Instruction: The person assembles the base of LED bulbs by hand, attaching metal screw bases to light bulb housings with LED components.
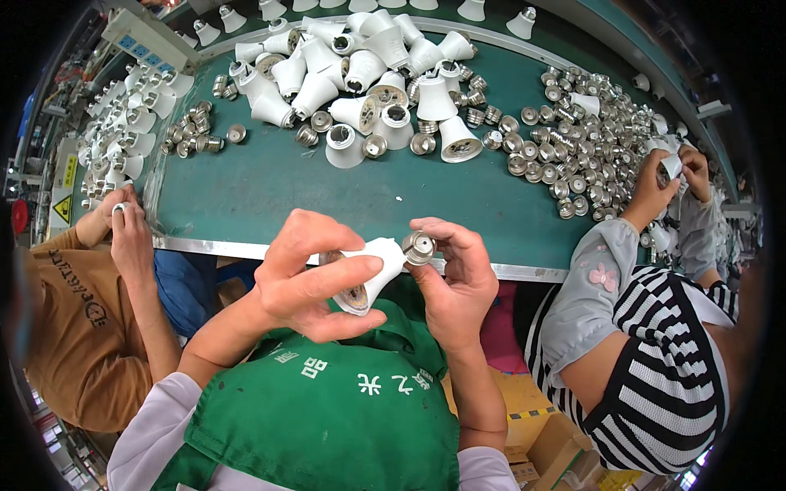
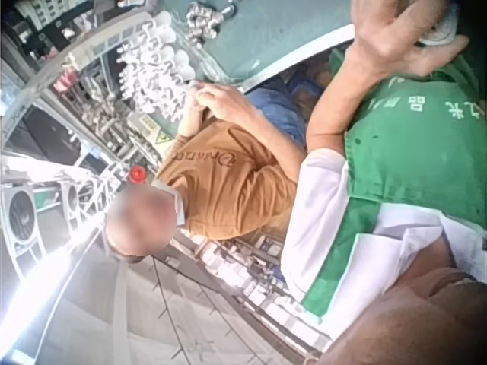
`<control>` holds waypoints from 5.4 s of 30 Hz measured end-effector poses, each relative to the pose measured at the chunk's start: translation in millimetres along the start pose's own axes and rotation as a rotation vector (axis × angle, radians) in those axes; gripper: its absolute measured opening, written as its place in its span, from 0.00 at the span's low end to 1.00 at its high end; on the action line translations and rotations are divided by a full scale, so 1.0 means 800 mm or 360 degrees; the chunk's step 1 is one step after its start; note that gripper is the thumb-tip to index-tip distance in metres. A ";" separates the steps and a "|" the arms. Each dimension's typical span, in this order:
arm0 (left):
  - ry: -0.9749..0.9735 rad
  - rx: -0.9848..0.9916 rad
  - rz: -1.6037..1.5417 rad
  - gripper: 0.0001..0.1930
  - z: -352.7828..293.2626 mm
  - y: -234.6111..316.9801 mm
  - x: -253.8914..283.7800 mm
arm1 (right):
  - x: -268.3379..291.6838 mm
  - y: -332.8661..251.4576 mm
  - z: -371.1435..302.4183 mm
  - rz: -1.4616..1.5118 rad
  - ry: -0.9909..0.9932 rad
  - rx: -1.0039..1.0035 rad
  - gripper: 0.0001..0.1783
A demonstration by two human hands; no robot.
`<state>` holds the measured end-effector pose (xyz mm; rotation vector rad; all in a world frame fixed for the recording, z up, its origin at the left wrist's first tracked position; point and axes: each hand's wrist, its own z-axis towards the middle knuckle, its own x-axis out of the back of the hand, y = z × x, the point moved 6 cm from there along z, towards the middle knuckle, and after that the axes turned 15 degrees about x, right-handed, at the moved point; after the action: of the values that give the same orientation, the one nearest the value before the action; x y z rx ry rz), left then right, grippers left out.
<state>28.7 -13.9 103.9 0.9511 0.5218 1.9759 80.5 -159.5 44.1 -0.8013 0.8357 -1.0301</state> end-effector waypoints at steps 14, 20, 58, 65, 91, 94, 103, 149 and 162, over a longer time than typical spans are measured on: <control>-0.0168 0.1061 -0.1235 0.15 -0.026 -0.079 -0.028 | -0.012 -0.037 0.015 -0.0801 -0.0594 0.0368 0.23; -0.0234 0.1102 -0.1352 0.14 -0.025 -0.083 -0.028 | -0.010 -0.044 0.018 -0.0827 -0.0589 0.0381 0.23; 0.0086 0.0953 0.0221 0.30 -0.021 -0.116 -0.009 | 0.132 0.055 0.371 -0.2048 0.0216 0.0662 0.15; -0.0101 0.0920 0.0463 0.38 -0.019 -0.133 -0.028 | 0.178 0.175 0.475 -0.2713 -0.0342 0.0267 0.15; 0.0014 0.1231 0.0460 0.28 0.001 -0.158 -0.027 | 0.085 0.143 0.256 -0.2143 -0.0504 0.0137 0.16; 0.0050 0.1184 0.0553 0.25 0.004 -0.153 -0.022 | 0.096 0.120 0.247 -0.1896 -0.0135 0.0274 0.21; 0.0131 0.1217 -0.0462 0.18 -0.002 -0.125 -0.003 | 0.114 0.109 0.206 -0.0173 0.0632 -0.0305 0.09; -0.0349 0.1383 -0.1735 0.19 -0.021 -0.109 -0.055 | 0.000 -0.005 0.024 -0.0343 0.0068 -0.0158 0.06; -0.0371 0.1522 -0.1802 0.23 -0.026 -0.107 -0.057 | 0.009 0.022 0.018 0.0291 0.0090 -0.0657 0.07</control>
<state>72.5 -5.6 14.9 1.0333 1.5148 0.5316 101.6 -158.3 34.0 -1.0241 1.1694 -0.7286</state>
